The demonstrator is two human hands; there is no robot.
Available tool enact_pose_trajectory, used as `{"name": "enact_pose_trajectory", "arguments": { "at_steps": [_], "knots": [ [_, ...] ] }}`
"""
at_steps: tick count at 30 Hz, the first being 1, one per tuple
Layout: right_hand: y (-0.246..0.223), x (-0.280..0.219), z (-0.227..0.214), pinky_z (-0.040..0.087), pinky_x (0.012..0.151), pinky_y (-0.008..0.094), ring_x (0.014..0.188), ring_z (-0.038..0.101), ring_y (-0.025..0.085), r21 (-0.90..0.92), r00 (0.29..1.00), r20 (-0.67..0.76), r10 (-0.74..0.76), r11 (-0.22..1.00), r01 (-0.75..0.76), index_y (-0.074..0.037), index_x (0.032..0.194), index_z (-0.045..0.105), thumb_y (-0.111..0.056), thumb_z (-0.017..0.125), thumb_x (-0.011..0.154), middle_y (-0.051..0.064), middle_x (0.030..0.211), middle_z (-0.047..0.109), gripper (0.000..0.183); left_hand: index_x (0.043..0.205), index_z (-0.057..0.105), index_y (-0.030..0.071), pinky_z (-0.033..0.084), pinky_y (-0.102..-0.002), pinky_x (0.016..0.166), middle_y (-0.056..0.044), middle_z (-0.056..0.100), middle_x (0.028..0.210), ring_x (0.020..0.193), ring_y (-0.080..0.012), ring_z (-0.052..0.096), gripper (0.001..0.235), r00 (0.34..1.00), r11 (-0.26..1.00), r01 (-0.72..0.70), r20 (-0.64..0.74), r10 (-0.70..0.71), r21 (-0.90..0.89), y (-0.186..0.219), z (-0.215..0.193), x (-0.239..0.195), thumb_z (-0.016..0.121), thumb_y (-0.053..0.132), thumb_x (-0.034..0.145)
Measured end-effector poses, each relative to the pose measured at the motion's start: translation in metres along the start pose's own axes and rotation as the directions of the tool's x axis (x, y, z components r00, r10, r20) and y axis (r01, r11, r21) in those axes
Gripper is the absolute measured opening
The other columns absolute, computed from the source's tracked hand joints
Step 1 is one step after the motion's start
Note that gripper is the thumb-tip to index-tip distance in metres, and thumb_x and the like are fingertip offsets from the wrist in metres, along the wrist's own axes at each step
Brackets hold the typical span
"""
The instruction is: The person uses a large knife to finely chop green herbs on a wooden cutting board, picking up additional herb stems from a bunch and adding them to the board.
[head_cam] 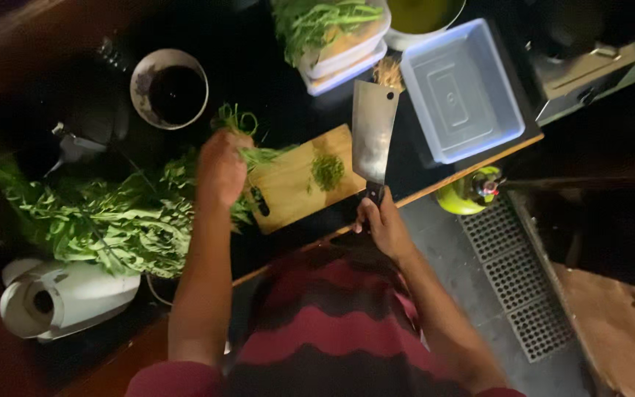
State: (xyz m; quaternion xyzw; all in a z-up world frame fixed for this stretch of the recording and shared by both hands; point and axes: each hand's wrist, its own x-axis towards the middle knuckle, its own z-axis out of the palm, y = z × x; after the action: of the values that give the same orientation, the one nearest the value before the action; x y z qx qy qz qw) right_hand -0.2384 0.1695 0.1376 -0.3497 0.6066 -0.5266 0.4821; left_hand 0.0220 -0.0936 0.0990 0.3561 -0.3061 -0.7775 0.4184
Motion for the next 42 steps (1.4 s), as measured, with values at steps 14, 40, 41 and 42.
{"name": "enact_pose_trajectory", "arguments": {
  "at_steps": [14,40,41,42],
  "knots": [
    [0.008,0.006,-0.072,0.052,0.06,0.03,0.063,0.059,0.015,-0.005,0.999,-0.015,-0.052,0.999,0.052,-0.006,0.11,0.043,-0.019,0.043,0.11,0.004,0.077,0.052,0.013,0.107,0.071,0.006,0.048,-0.041,0.082,-0.006,0.064,0.091,0.084,-0.0228,0.057,0.021,0.741,0.148,-0.603,0.481,0.469,0.784,0.093,0.192,0.111,0.073,0.027,0.104],
    [0.058,0.003,-0.117,0.054,0.058,0.03,0.061,0.063,0.014,-0.066,0.995,0.042,0.091,0.994,-0.088,-0.003,0.113,0.045,-0.019,0.046,0.109,0.001,0.079,0.055,0.017,0.1,0.073,0.009,0.042,-0.053,0.1,-0.009,0.069,0.113,0.115,-0.0322,0.059,0.008,0.581,-0.52,-0.49,0.707,0.403,0.699,-0.049,0.218,0.23,0.071,0.016,0.095],
    [0.058,0.0,-0.116,0.054,0.058,0.032,0.061,0.061,0.015,-0.095,0.993,0.05,0.104,0.99,-0.099,-0.002,0.113,0.045,-0.019,0.047,0.109,0.003,0.077,0.054,0.017,0.1,0.073,0.011,0.042,-0.055,0.101,-0.008,0.068,0.11,0.113,-0.0326,0.059,0.009,0.576,-0.541,-0.488,0.718,0.39,0.685,-0.05,0.219,0.227,0.073,0.017,0.094],
    [0.057,-0.003,-0.115,0.053,0.058,0.034,0.061,0.06,0.016,-0.125,0.991,0.058,0.118,0.986,-0.11,-0.002,0.113,0.045,-0.019,0.049,0.11,0.005,0.074,0.054,0.018,0.101,0.074,0.012,0.041,-0.057,0.102,-0.008,0.068,0.107,0.11,-0.0331,0.059,0.01,0.572,-0.562,-0.486,0.729,0.376,0.67,-0.05,0.221,0.221,0.074,0.018,0.093]
  ]
}}
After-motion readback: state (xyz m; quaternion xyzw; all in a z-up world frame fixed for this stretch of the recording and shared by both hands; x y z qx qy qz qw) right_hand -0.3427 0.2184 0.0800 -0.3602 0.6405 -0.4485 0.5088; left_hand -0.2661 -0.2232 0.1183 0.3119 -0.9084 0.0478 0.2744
